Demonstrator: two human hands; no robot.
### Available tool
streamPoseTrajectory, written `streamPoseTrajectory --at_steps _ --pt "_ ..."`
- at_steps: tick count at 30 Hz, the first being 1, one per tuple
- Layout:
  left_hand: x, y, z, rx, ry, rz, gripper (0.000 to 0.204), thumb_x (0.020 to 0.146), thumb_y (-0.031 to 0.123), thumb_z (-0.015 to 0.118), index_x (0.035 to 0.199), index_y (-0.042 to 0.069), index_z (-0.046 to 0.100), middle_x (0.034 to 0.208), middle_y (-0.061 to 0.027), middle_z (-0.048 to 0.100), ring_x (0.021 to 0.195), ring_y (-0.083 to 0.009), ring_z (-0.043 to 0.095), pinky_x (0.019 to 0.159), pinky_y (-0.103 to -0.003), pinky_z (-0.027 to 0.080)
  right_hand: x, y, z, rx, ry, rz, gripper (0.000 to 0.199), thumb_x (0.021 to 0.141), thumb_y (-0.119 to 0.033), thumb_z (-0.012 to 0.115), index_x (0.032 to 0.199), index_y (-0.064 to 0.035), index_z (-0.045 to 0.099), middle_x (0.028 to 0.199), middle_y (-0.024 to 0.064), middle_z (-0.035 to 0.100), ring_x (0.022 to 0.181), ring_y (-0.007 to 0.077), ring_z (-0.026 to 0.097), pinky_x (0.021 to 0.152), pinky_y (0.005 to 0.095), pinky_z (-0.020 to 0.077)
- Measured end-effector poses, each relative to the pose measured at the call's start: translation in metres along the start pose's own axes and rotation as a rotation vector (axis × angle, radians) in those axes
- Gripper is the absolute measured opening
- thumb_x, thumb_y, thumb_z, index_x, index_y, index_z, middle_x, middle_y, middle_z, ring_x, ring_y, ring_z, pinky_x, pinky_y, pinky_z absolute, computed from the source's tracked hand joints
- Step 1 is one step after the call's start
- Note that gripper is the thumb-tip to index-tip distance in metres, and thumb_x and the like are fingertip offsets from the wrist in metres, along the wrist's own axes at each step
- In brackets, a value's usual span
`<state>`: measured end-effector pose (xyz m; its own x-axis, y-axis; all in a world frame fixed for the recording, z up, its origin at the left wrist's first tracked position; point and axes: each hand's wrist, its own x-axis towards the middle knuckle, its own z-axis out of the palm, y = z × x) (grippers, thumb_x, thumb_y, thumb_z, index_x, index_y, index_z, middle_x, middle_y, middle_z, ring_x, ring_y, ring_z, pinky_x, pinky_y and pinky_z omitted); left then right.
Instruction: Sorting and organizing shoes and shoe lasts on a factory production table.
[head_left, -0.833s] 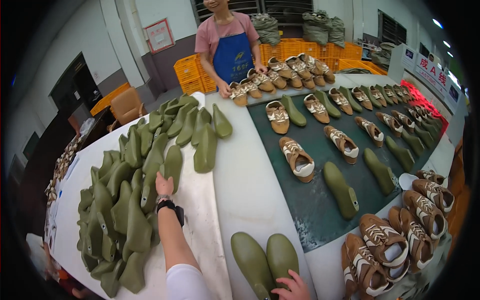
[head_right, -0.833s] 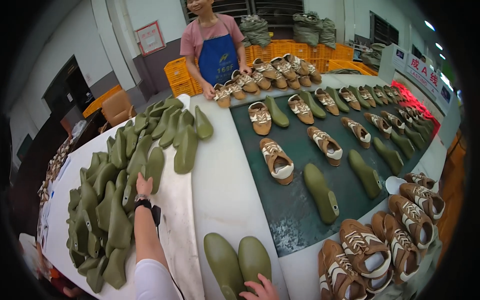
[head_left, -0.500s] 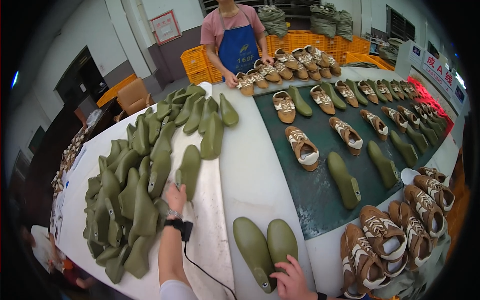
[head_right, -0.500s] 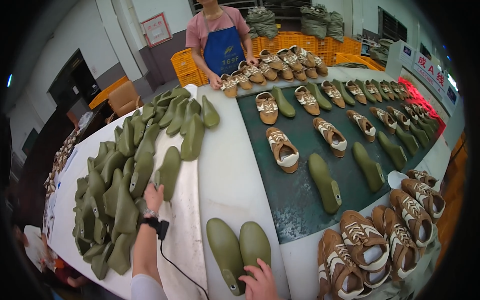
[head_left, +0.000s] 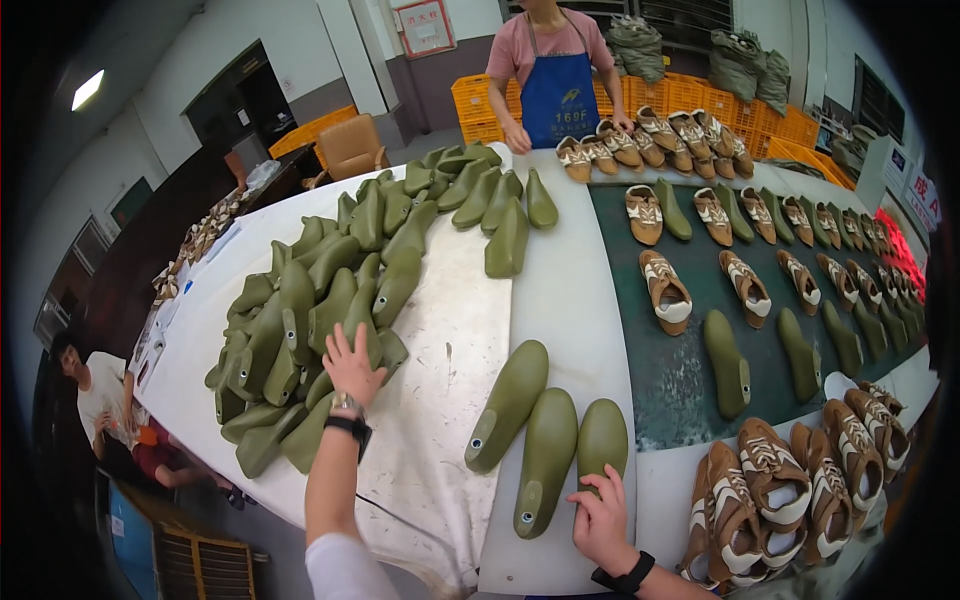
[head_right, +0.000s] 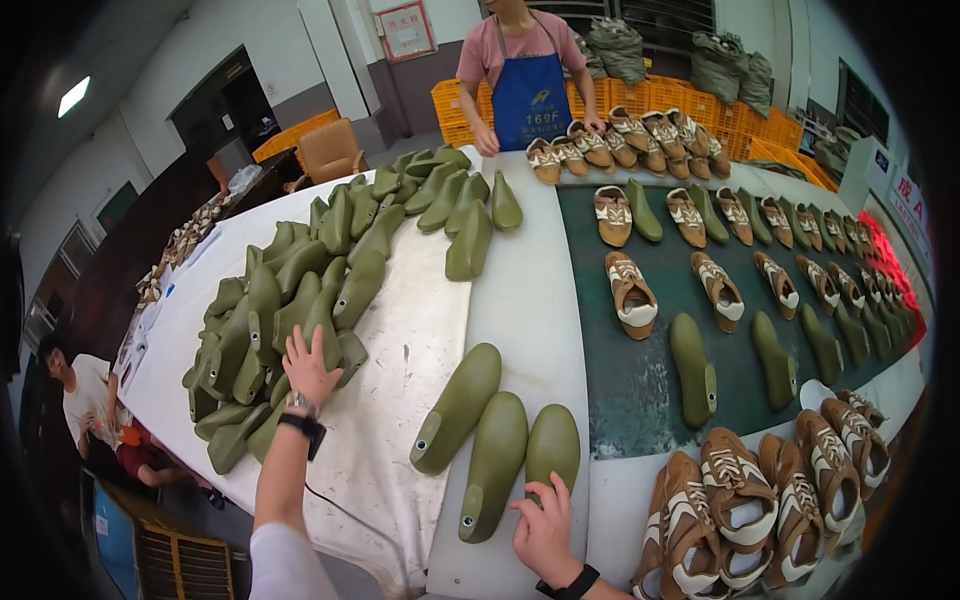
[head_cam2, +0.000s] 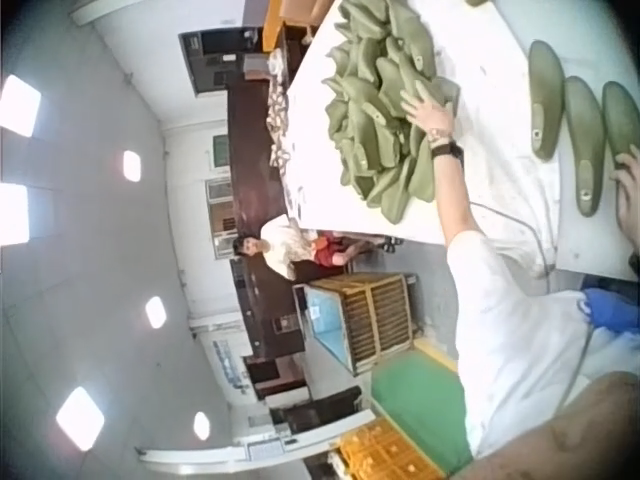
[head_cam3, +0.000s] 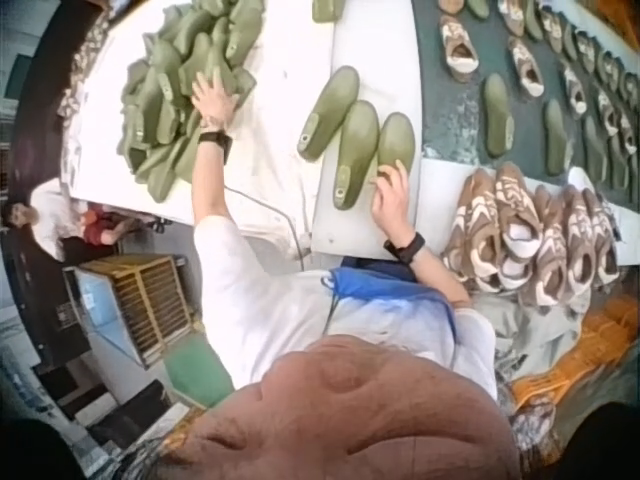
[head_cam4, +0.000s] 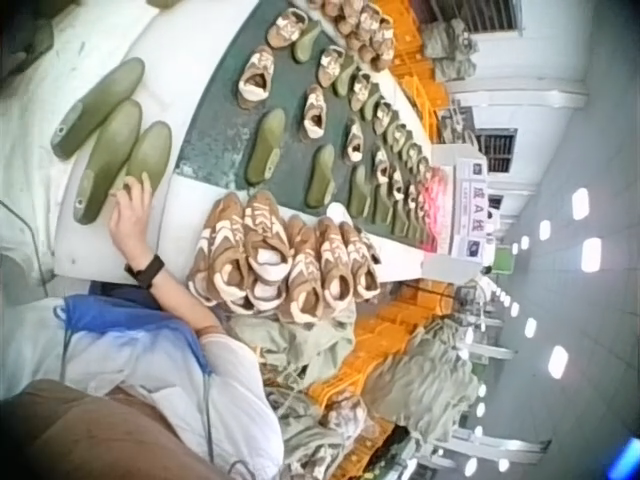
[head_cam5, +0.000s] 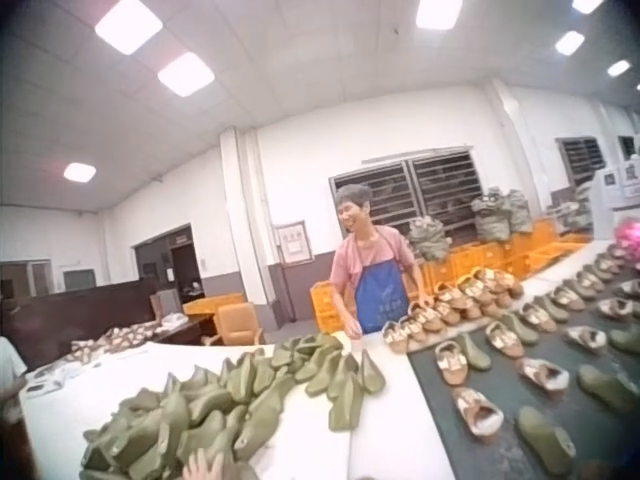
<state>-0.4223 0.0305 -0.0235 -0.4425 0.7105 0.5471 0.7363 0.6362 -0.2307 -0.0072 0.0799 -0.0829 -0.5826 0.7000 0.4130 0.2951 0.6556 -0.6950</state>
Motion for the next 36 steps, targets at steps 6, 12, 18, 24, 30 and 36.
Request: streamPoseTrajectory --at_steps 6,12,18,24,30,36 --pt "0.004 0.0 0.027 -0.156 -0.492 -0.409 0.102 0.06 0.041 0.077 0.139 0.01 0.021 0.121 -0.0269 0.043 0.103 -0.0368 0.052 0.082 -0.044 0.047 -0.006 0.003 0.008 0.019 -0.001 0.016 0.019 0.066 0.007 0.052 0.078 -0.0056 0.061 0.101 0.0134 0.052 0.113 0.0432 0.041 0.095 0.0485 0.0354" --pt "-0.056 0.03 0.036 -1.258 -0.446 -0.692 0.084 0.07 0.048 0.068 0.129 -0.003 0.037 0.122 -0.0236 0.052 0.112 -0.0294 0.052 0.092 -0.035 0.042 -0.007 0.008 0.008 -0.029 0.023 0.041 0.019 0.067 0.009 0.05 0.076 -0.0043 0.058 0.102 0.0147 0.05 0.114 0.0434 0.04 0.097 0.0479 0.0329" --pt "-0.091 0.099 -0.006 -1.321 -0.483 -0.329 0.082 0.072 0.05 0.068 0.133 0.004 0.039 0.136 -0.023 0.038 0.124 -0.0322 0.04 0.099 -0.036 0.037 -0.004 0.003 0.007 -0.018 0.006 0.011 0.018 0.068 0.011 0.05 0.079 -0.002 0.056 0.102 0.0152 0.05 0.114 0.0439 0.04 0.098 0.0477 0.0319" --pt "-0.075 0.137 -0.038 -0.719 -0.491 -0.068 0.078 0.066 0.062 0.066 0.125 0.012 0.053 0.142 -0.0242 0.023 0.128 -0.0474 0.022 0.1 -0.047 0.036 -0.005 0.004 0.008 -0.033 -0.001 0.015 0.015 0.071 0.01 0.051 0.079 -0.0016 0.056 0.101 0.0149 0.05 0.115 0.0429 0.04 0.098 0.0468 0.0319" --pt "-0.066 0.164 -0.054 -0.588 -0.726 -0.184 0.054 0.072 0.05 0.058 0.096 0.003 0.069 0.137 -0.0154 0.033 0.126 -0.0462 0.025 0.092 -0.052 0.042 -0.008 0.001 0.009 -0.04 0.01 0.013 0.013 0.072 0.009 0.052 0.079 -0.0016 0.055 0.1 0.0142 0.05 0.114 0.042 0.041 0.099 0.0465 0.0316" --pt "-0.088 0.173 -0.048 -0.604 -0.496 -0.154 0.046 0.078 0.045 0.054 0.088 0.003 0.071 0.122 -0.0184 0.047 0.121 -0.0424 0.035 0.088 -0.054 0.042 -0.01 0.01 0.006 -0.063 0.062 0.006 0.014 0.072 0.009 0.05 0.079 -0.001 0.056 0.099 0.0147 0.051 0.11 0.0404 0.043 0.101 0.0465 0.0318"
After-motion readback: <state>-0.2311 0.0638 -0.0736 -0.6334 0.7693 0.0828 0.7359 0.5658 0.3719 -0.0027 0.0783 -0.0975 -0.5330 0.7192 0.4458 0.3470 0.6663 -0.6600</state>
